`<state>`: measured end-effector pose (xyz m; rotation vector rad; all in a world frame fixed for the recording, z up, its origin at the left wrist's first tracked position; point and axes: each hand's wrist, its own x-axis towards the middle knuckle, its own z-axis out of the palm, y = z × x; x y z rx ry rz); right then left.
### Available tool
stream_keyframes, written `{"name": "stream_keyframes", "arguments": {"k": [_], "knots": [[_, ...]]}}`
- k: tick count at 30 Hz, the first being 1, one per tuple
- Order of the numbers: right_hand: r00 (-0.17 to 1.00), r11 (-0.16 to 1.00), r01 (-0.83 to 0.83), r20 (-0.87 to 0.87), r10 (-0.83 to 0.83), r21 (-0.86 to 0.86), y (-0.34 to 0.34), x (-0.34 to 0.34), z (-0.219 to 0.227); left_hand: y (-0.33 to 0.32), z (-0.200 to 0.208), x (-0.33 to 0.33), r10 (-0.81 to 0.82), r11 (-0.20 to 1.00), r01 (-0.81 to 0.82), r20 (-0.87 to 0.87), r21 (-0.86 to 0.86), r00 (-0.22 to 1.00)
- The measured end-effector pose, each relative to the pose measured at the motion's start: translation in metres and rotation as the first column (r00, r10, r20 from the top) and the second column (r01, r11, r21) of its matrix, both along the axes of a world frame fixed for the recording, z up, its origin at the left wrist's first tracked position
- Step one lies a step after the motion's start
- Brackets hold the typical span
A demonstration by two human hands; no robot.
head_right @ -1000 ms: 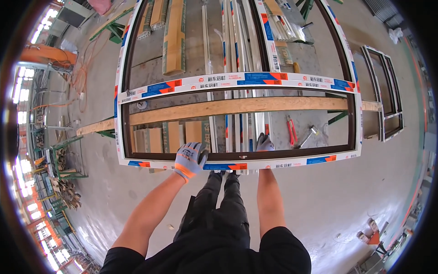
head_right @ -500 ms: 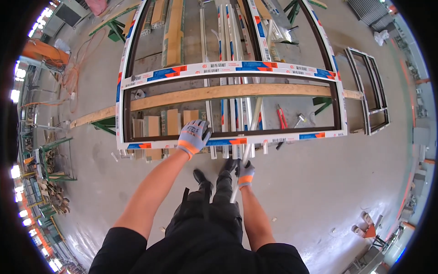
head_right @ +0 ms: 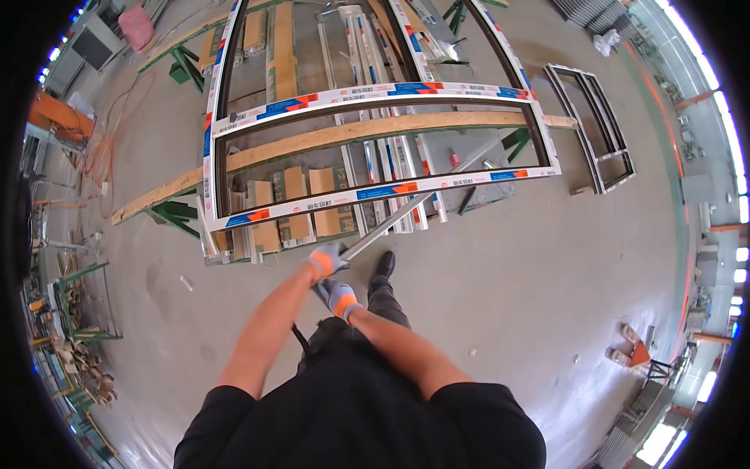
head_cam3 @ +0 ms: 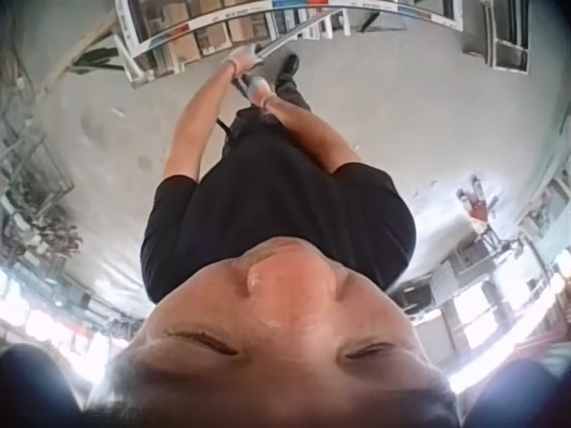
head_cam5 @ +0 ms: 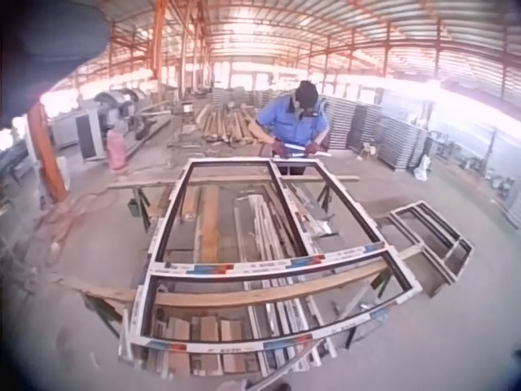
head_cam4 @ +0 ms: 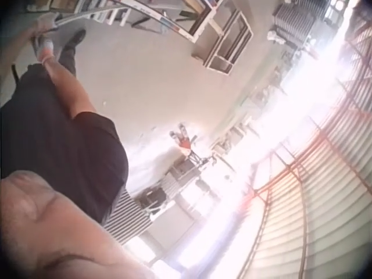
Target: Assembling window frame components and moving the finished frame to a storage stack.
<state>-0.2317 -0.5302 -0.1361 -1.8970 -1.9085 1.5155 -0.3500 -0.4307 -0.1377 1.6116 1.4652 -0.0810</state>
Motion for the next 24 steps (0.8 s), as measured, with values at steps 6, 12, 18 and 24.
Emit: {"name": "stream_keyframes", "arguments": {"k": [6, 12, 18, 24], "knots": [[0.984, 0.880, -0.165, 0.018, 0.176, 0.446, 0.043, 0.126, 0.098, -0.096, 0.059, -0.047, -0.082, 0.965, 0.112, -0.135, 0.239, 0.987], [0.966, 0.813, -0.147, 0.260, -0.005, 0.563, 0.103, 0.341, 0.117, -0.055, 0.143, 0.001, 0.001, 0.952, 0.074, -0.243, 0.298, 0.970], [0.873, 0.576, -0.081, 0.337, -0.354, 0.814, 0.286, 0.508, 0.169, 0.076, 0.156, 0.072, -0.066, 0.841, 0.318, -0.501, 0.438, 0.863], [0.696, 0.671, -0.586, 0.706, 0.131, 0.453, 0.453, 0.668, 0.166, 0.219, 0.128, 0.135, -0.060, 0.797, 0.335, -0.485, 0.503, 0.872]]}}
